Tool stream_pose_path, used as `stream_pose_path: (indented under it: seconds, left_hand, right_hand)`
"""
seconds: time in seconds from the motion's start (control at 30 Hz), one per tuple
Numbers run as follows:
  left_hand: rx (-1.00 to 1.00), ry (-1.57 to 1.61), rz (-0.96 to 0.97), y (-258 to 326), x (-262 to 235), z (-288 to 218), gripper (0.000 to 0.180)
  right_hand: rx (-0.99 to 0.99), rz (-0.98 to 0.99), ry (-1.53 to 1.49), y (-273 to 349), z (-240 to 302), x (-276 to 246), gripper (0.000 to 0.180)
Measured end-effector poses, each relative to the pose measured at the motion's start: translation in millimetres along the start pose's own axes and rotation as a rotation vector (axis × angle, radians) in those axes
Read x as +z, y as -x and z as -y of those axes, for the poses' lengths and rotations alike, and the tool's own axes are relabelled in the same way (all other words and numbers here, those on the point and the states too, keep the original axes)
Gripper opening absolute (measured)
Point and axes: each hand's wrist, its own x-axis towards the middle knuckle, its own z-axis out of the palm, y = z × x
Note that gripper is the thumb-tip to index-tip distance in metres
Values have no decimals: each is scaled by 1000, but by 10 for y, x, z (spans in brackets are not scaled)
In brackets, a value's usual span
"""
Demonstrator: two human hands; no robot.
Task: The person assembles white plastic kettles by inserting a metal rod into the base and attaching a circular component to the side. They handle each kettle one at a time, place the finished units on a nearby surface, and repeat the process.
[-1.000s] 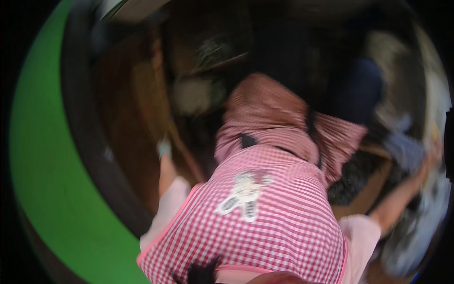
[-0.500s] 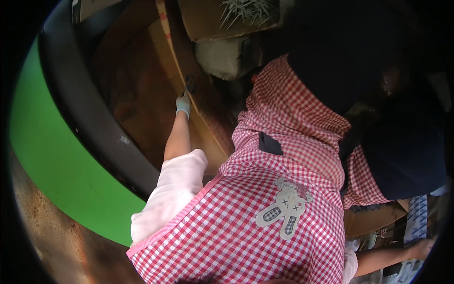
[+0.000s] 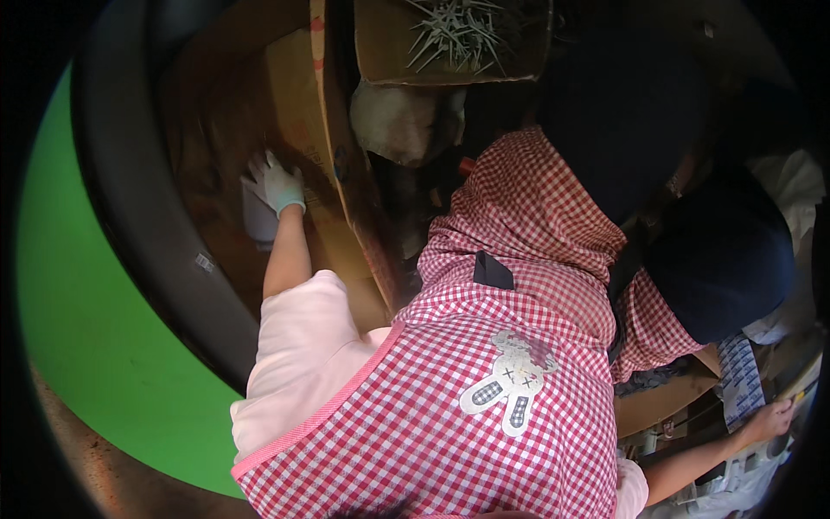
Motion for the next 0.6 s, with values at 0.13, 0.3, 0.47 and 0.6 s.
stream_pose_path:
  seconds: [0.13,0.3,0.47,0.6]
  left_hand:
    - [169,-105,529,-54,331,225,65]
    - [143,155,807,100,864,432,37]
    - [330,445,781,-94,1067,-42,35]
    - [260,715,909,-269,979,-251,33]
  right_hand:
    - [20,-59,-87,-91,-14,6,34]
    - [78,-253,-270,58,765,-330,32]
    - [26,-588,-426,356,1988,-715,32]
    - [187,-501,-561,751,2554,-942,24]
